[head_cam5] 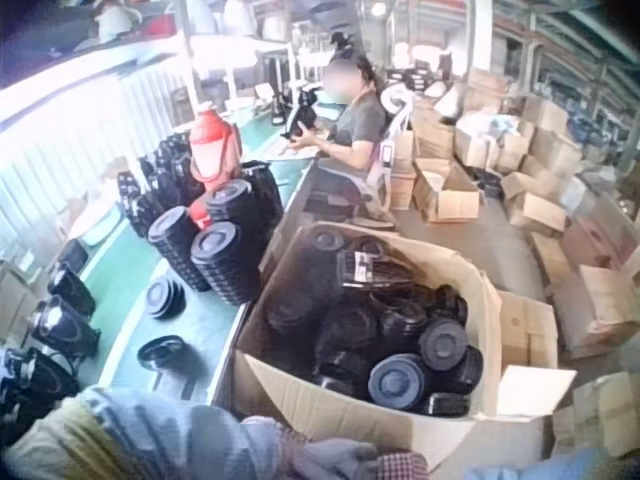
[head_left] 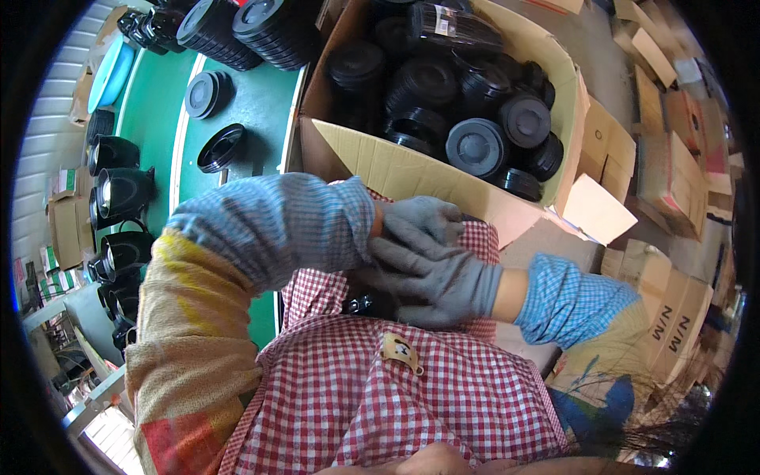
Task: The person repeatedly picks up black plastic components from a cardboard box, places them on a green workbench, and uses a metal tool to press or adjust a central part of each component. The person then returns the components to the box and repeats the process.
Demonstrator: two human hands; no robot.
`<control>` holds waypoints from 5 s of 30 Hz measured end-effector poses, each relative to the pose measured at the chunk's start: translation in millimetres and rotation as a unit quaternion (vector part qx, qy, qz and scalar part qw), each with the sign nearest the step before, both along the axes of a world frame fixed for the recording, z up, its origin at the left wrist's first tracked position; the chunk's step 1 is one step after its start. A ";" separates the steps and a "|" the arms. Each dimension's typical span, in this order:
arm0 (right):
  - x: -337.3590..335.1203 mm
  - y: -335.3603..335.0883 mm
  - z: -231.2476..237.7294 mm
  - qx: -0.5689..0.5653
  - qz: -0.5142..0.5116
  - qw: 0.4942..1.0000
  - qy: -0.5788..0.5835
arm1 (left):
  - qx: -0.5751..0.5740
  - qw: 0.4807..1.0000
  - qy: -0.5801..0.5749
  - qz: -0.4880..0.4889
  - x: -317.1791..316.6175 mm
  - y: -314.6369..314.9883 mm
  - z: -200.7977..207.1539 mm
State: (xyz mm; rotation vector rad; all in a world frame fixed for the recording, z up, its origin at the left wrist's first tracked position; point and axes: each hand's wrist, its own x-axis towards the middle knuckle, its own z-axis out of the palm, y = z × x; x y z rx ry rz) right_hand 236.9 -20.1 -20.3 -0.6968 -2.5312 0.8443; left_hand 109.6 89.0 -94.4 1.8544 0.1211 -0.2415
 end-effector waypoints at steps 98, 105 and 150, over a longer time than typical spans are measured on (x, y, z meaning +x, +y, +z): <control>16.4 -5.1 -0.8 0.078 0.071 0.994 -0.021 | -0.061 0.983 0.124 0.124 -42.6 -18.5 60.9; -16.4 -19.7 0.7 0.059 0.159 0.985 -0.012 | -0.083 0.985 0.132 0.079 -38.3 -44.9 38.3; -44.5 -0.4 128.4 0.040 -0.264 0.940 0.214 | -0.538 0.627 -0.330 0.457 -253.1 -104.5 131.3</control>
